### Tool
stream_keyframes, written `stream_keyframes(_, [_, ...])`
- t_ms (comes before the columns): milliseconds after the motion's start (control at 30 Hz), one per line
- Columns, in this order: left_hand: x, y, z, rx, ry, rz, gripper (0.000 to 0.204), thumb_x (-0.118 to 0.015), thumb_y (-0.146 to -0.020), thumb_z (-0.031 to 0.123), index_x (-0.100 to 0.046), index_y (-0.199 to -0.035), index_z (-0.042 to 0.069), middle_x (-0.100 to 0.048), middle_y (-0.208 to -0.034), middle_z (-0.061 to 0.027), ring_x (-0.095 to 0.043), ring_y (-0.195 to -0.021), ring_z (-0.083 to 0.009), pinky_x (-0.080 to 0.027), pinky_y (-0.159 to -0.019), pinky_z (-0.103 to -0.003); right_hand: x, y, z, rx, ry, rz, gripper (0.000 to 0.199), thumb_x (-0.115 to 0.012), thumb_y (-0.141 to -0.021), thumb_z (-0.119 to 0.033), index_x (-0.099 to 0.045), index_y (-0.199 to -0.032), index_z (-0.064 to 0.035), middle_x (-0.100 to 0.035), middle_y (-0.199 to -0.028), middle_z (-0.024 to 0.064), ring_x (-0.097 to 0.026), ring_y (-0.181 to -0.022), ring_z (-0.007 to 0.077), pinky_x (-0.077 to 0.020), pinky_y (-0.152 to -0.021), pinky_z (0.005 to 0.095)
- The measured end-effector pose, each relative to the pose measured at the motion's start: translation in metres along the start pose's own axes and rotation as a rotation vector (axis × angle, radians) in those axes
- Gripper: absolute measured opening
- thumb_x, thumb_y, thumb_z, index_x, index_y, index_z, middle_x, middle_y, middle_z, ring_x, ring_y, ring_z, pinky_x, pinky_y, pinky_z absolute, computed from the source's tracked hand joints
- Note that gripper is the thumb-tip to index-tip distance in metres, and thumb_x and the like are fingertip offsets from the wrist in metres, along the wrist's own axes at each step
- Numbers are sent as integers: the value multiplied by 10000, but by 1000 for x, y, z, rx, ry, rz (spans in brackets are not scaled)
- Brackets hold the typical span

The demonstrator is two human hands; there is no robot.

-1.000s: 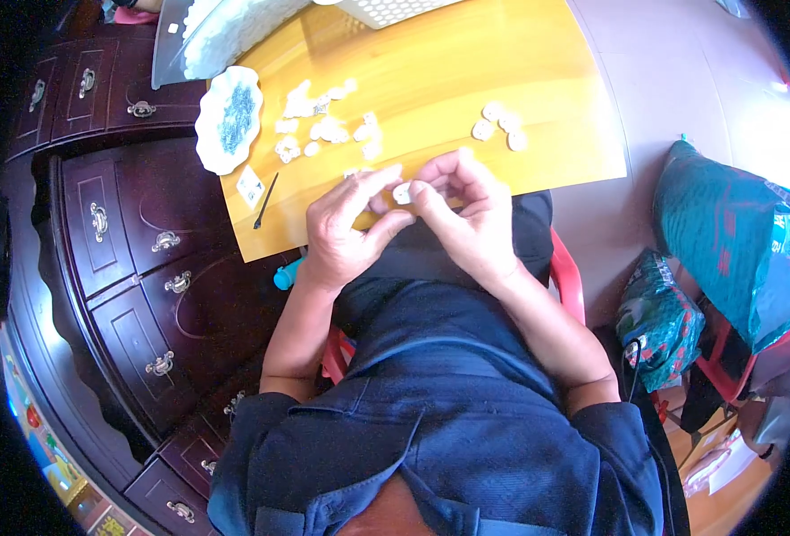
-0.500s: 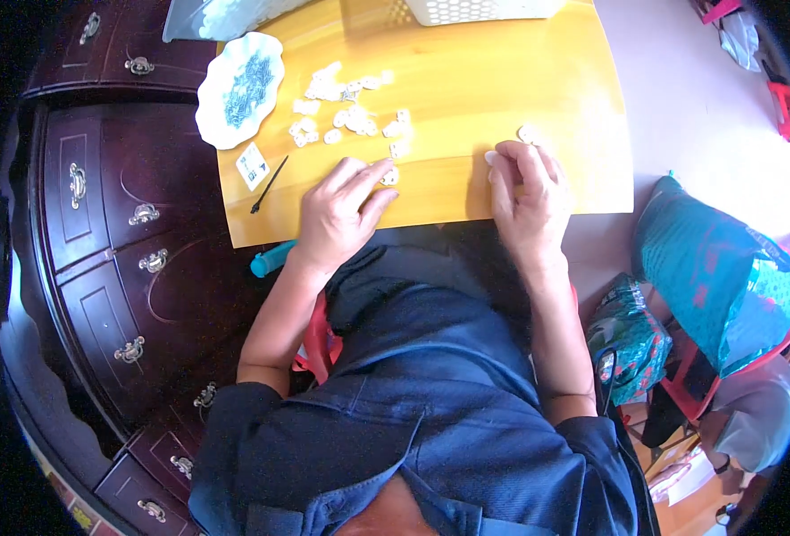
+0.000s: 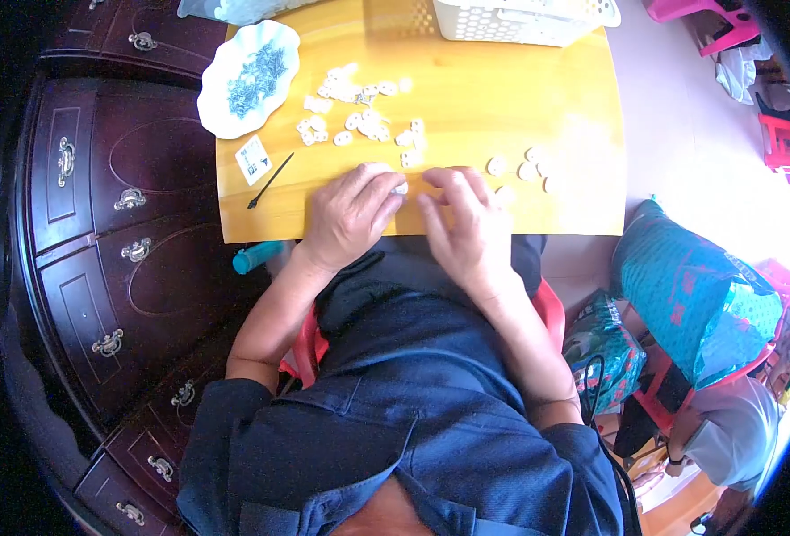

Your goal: Assembling small white plastic components by hand at a workshop table.

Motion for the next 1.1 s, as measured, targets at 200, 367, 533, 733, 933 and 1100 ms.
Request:
stream_keyframes(200, [1, 0, 1, -41, 1, 5, 154, -694, -858, 64, -637, -1001, 57, -639, -948, -74, -691, -803, -247, -558, -668, -363, -24, -7, -6, -6, -10, -80, 245, -731, -852, -86, -637, -1073, -39, -665, -944, 154, -683, -811, 336, -547, -745, 423])
stream_keyframes(367, [1, 3, -4, -26, 91, 46, 132, -666, -865, 40, -633, -992, 55, -654, -923, -86, -696, -808, -266, -561, -685, -379, -29, -10, -1, -51, -20, -106, 220, -737, -844, -104, -659, -1043, -48, -686, -913, 154, -689, -832, 351, -556, -742, 419])
stream_keyframes(533, [6, 2, -5, 15, 195, 50, 123, -663, -887, 26, -630, -1003, 46, -668, -929, -110, -694, -818, -297, -557, -696, -395, -29, -9, 1, -71, -39, -73, 162, -738, -859, -116, -675, -994, -55, -694, -879, 148, -695, -793, 337, -559, -698, 415])
stream_keyframes(733, [4, 4, -15, 169, 379, 88, 197, -699, -861, -55, -641, -1035, 18, -678, -908, -128, -704, -807, -276, -565, -689, -352, -26, -11, -1, -19, -45, -41, 116, -721, -892, -121, -663, -964, -50, -680, -841, 131, -680, -719, 318, -543, -653, 403])
stream_keyframes(933, [5, 5, -24, 267, 536, 145, 200, -655, -890, -99, -654, -1070, -15, -655, -900, -98, -673, -753, -162, -535, -679, -274, -9, -13, 10, -57, 52, -53, 104, -704, -907, -115, -649, -959, -43, -668, -807, 117, -667, -664, 292, -528, -623, 394])
stream_keyframes(1100, [2, 0, -20, 317, 579, 86, 160, -675, -876, -102, -669, -1011, -16, -648, -879, -68, -621, -715, -93, -496, -632, -235, -3, -15, 15, -109, 62, 0, 139, -699, -912, -110, -638, -1012, -35, -672, -792, 130, -679, -662, 256, -522, -603, 332])
Point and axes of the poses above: each hand's wrist, its own y-axis away from the middle knuckle, its own x-axis out of the back of the hand, z = x × y, the point moved 6 cm from there along -y, towards the middle knuckle
